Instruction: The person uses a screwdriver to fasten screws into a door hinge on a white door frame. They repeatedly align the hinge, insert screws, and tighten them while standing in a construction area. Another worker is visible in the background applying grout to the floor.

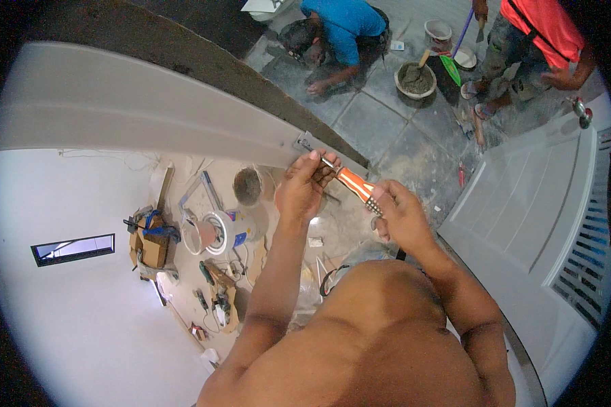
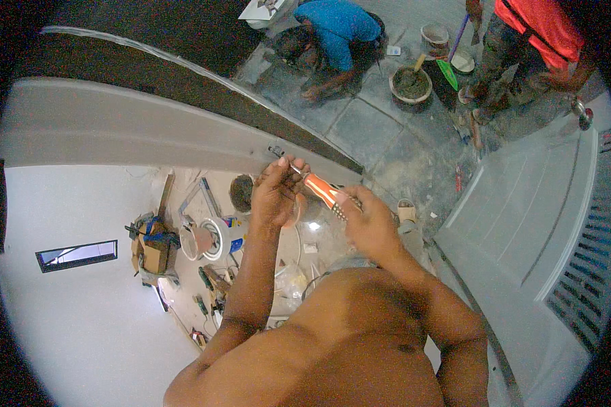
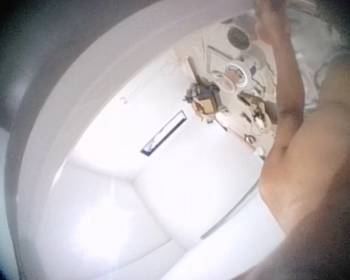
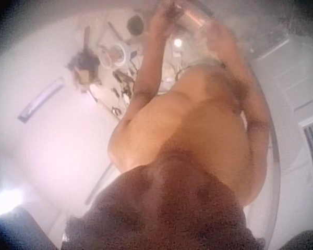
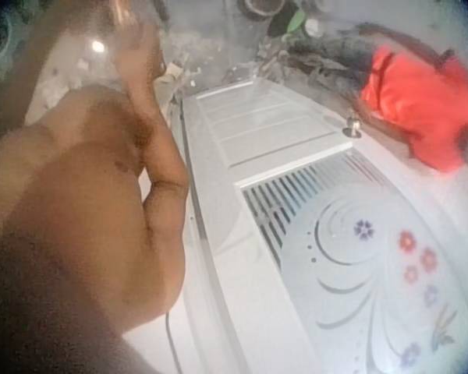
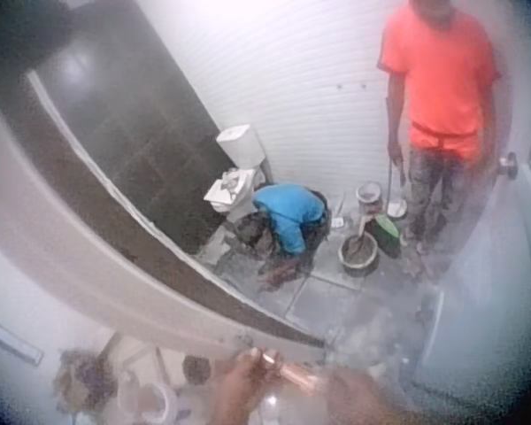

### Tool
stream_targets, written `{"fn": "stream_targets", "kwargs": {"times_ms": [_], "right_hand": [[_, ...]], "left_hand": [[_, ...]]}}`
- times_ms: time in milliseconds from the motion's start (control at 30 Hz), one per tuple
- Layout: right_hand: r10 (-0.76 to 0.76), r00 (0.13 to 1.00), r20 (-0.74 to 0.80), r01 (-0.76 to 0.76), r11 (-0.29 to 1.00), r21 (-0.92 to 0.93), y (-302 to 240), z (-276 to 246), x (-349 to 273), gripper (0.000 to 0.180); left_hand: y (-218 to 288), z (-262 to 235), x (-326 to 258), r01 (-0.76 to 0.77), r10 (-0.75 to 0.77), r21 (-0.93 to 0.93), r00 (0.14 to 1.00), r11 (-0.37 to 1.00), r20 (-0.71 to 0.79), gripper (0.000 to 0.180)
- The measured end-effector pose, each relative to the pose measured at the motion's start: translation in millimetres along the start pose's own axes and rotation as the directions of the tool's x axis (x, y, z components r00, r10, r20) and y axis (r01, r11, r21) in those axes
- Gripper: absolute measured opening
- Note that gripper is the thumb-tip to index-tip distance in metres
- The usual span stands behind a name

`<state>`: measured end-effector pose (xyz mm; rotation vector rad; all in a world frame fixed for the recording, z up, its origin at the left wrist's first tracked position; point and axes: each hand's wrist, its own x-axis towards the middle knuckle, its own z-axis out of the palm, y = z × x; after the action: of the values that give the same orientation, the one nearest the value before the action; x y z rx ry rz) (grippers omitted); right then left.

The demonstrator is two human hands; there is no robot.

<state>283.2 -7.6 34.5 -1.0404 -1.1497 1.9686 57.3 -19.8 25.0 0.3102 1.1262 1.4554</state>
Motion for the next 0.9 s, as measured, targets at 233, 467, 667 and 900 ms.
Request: {"fn": "stream_targets", "kwargs": {"times_ms": [233,467,667,900], "right_hand": [[0.031,0.995,0.096,-0.028,0.999,-0.032,11.5,8.5,-0.2,0.046],[-0.647,0.753,0.121,0.518,0.47,-0.715,7.2,18.3,1.3,0.038],[0.206,0.97,0.126,-0.208,0.978,0.0,2.1,15.0,-1.3,0.043],[-0.381,0.924,0.037,0.304,0.672,-0.675,-3.8,25.2,-2.1,0.041]], "left_hand": [[-2.7,-2.3,-0.6,-0.019,0.02,-0.034,0.999,0.999,0.03,0.021],[-12.4,0.2,3.1,-0.02,0.019,-0.046,0.999,0.999,-0.03,0.023],[4.8,2.2,-19.0,0.043,0.43,0.881,0.861,0.471,-0.272,0.034],[-12.6,6.9,-8.2,-0.17,0.87,0.979,0.493,0.117,-0.018,0.083]]}}
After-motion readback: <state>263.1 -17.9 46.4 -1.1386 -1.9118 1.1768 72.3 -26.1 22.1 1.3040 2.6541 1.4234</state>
